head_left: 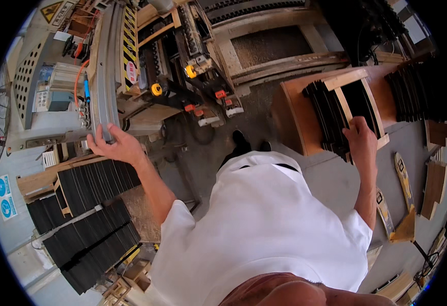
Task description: The person repeatedly picks up small wooden frames and places them into a machine, then removes them and stacks them on a nearby surface. The process is repeated multiple times with identical frames.
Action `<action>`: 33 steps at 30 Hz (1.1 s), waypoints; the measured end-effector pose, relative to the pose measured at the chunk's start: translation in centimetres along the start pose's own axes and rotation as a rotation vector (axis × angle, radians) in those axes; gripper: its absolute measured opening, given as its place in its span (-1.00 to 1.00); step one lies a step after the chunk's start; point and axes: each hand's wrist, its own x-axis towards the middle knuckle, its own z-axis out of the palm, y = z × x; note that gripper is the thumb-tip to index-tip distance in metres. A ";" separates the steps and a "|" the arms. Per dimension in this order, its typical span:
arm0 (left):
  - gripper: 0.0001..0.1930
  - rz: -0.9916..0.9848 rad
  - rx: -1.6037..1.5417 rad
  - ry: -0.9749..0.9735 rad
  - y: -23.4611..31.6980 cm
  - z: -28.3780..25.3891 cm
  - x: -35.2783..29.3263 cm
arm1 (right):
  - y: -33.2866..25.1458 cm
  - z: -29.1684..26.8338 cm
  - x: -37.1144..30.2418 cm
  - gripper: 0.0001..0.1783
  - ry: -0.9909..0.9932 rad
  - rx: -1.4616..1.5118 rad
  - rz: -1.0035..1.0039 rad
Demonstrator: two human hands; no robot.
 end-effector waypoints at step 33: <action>-0.60 -1.698 -1.469 -0.509 -7.5 33.2 -5.5 | -30.2 14.6 16.4 -0.73 0.073 0.197 -0.797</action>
